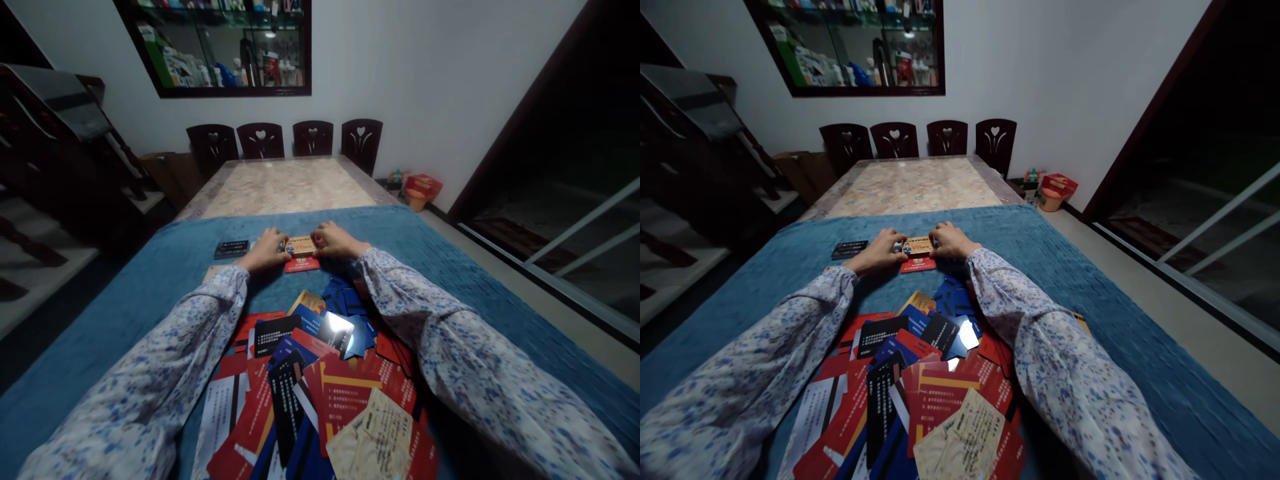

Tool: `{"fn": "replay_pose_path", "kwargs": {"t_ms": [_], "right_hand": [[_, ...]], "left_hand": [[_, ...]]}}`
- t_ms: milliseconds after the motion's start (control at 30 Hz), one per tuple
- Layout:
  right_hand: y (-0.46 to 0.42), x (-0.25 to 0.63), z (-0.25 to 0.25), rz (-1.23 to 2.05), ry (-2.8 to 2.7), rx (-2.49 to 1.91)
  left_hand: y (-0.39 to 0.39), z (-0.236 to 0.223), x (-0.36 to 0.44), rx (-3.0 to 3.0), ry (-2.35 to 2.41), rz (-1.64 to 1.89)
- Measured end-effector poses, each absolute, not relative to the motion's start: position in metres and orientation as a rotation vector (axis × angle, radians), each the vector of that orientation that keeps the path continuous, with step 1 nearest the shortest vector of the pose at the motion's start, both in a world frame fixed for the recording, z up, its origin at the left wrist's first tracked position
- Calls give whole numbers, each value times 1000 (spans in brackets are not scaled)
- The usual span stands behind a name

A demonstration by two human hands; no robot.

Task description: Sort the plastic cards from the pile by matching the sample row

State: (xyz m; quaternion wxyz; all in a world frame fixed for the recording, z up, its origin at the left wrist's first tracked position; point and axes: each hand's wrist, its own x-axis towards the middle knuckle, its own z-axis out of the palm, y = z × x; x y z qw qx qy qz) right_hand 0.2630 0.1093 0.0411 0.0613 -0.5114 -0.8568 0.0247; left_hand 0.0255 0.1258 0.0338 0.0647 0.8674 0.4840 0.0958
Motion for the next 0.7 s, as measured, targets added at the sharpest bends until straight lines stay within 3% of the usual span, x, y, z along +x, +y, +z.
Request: {"fn": "replay_pose_path", "kwargs": {"t_ms": [700], "right_hand": [[140,255,41,164,-2637,-1729]], "left_hand": [[147,38,37,2559,1609,6]]}}
